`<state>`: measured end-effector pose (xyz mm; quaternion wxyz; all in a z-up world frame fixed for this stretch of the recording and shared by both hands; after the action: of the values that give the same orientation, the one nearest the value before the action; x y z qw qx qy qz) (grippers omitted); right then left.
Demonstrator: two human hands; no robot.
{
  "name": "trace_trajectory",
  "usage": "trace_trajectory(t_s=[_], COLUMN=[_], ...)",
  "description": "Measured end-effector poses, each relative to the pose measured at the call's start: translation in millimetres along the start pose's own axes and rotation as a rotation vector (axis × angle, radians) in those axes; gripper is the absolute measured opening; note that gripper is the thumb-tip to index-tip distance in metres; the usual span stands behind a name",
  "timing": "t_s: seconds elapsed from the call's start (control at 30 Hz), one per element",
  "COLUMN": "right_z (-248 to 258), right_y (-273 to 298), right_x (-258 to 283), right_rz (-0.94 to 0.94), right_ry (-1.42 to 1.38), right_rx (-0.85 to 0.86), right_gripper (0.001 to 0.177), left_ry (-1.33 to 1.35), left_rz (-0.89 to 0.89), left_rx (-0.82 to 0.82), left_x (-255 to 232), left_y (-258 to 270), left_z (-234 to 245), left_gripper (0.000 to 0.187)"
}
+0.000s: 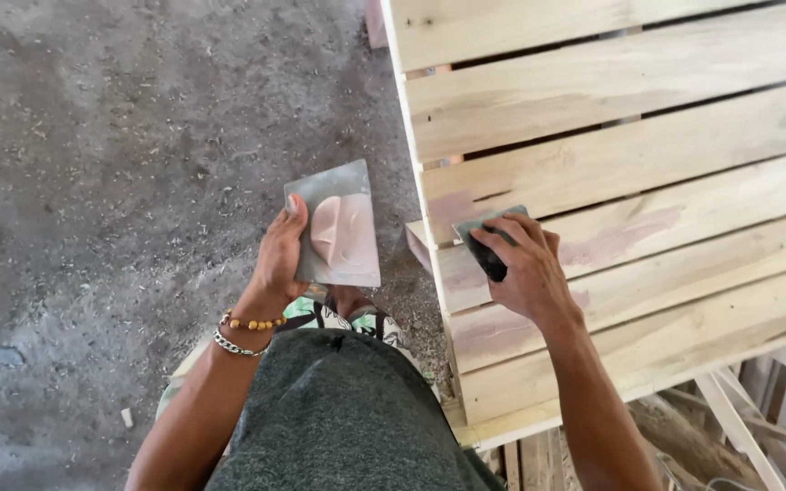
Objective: Applying and smoothing wood filler into gaps on a wooden tabletop using scrapers.
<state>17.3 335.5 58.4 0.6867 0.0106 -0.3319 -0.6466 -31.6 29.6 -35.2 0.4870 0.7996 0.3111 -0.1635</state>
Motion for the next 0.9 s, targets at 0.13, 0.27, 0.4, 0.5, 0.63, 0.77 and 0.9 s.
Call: trace_trajectory(t_s=[0.13, 0.27, 0.4, 0.5, 0.63, 0.77, 0.9], right_z=[-3, 2, 17, -5, 10, 19, -3], right_y=[8, 5, -16, -15, -2, -12, -21], right_x=[3, -20, -20, -37, -29, -35, -29], right_rz=[0.037, 0.028, 0.071, 0.127, 0.169, 0.015, 0.098], right_ry=[-0.054, -0.049, 0.044, 0.016, -0.02, -0.022, -0.05], right_rx=[-0.083, 0.001, -0.124, -0.185, -0.273, -0.077, -0.097], right_gripper=[0.067, 0.059, 0.065, 0.07, 0.064, 0.07, 0.067], left_ry=[-0.002, -0.041, -0.016, -0.006, 0.021, 0.067, 0.117], left_rz=[-0.006, 0.029, 0.077, 0.081, 0.066, 0.065, 0.135], left_rx=[-0.006, 0.001, -0.049, -0.042, -0.051, -0.006, 0.052], left_x=[12, 7, 13, 19, 16, 28, 49], left_y=[6, 5, 6, 5, 3, -9, -12], left_z=[4, -1, 1, 0, -4, -14, -21], left_gripper=[0.058, 0.06, 0.061, 0.061, 0.061, 0.064, 0.065])
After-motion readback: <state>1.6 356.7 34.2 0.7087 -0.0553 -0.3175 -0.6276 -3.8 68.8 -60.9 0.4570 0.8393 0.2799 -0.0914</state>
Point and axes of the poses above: each hand's wrist, its own y-axis away from the middle knuckle, its own z-axis out of the back of the hand, x = y × z, the point moved 6 cm from there along -y, towards the middle knuckle, and after that the axes turned 12 degrees about -y, right-handed, at the moved point
